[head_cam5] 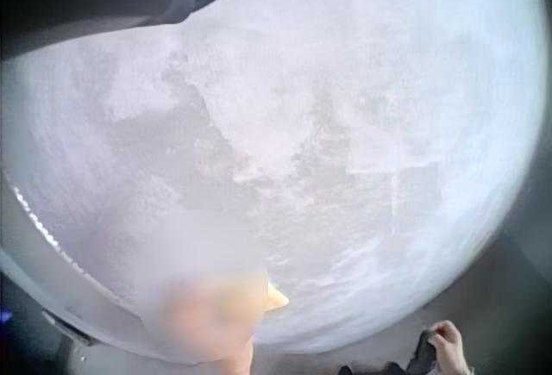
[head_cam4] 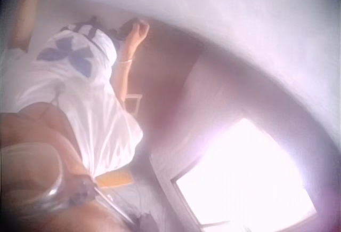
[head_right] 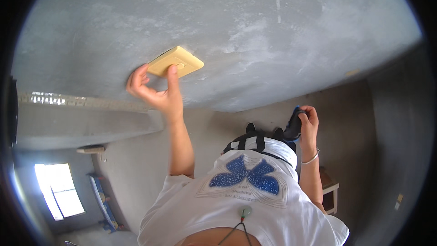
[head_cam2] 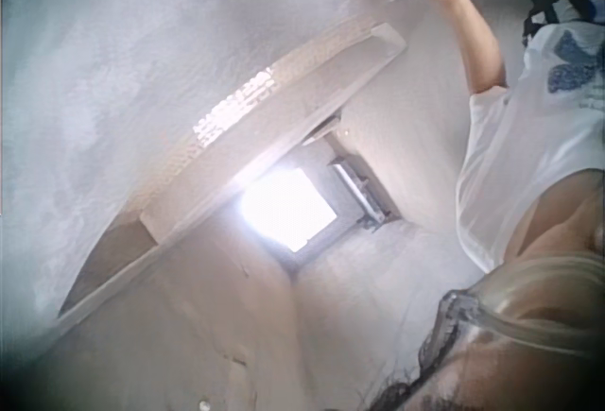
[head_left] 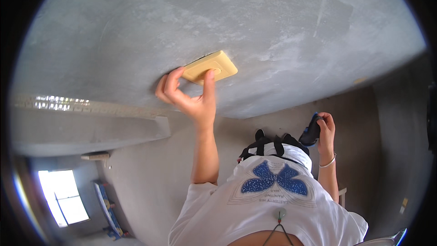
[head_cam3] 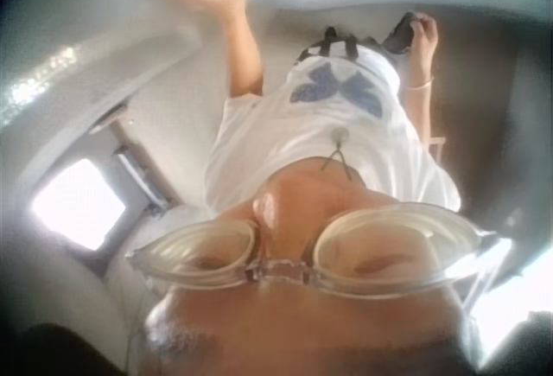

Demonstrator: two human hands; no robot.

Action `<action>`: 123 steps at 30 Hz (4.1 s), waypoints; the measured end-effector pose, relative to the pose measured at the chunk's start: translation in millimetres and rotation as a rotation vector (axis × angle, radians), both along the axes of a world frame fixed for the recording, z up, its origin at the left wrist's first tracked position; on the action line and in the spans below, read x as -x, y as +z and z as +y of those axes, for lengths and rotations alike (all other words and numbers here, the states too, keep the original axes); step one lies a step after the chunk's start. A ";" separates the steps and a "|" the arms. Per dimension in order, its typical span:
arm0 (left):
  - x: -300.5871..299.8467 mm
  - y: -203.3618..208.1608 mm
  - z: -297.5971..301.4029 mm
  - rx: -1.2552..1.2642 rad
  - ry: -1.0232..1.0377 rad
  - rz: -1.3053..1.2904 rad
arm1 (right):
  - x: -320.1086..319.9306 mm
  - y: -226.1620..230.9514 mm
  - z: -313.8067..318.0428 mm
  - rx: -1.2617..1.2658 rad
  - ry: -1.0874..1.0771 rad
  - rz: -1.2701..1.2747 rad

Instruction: The person wipes a light switch plate and the surrounding wall with a blue cloth, handling two separate switch areas on the same wall.

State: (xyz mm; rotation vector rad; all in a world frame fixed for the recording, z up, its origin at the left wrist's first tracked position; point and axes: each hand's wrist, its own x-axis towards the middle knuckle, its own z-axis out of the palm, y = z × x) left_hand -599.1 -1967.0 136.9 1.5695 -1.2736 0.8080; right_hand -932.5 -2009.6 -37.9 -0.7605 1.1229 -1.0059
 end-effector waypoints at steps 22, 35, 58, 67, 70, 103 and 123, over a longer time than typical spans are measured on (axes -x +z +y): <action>11.3 2.3 31.2 0.302 0.068 -0.304 | -104.5 173.5 -51.2 1.688 -0.345 0.471; 3.2 -19.8 37.0 0.347 0.201 -0.503 | -63.1 107.6 11.3 1.266 -0.246 0.500; 16.2 -43.6 26.8 0.352 0.028 -0.405 | -19.3 137.3 -19.6 0.611 -0.220 -0.547; 114.0 -101.9 39.5 0.053 -0.817 0.027 | 57.1 62.6 17.6 0.317 -0.139 -1.185; 161.2 -113.8 43.4 -0.335 -1.201 0.177 | 59.5 -5.5 43.6 0.383 -0.275 -0.920; 491.2 -142.1 -31.0 -0.865 -1.630 -0.091 | 393.6 -65.8 192.7 0.591 -0.886 0.290; 552.9 -208.2 -259.4 -0.443 -1.213 -0.100 | 363.9 -197.9 -43.5 -0.385 -1.009 -0.809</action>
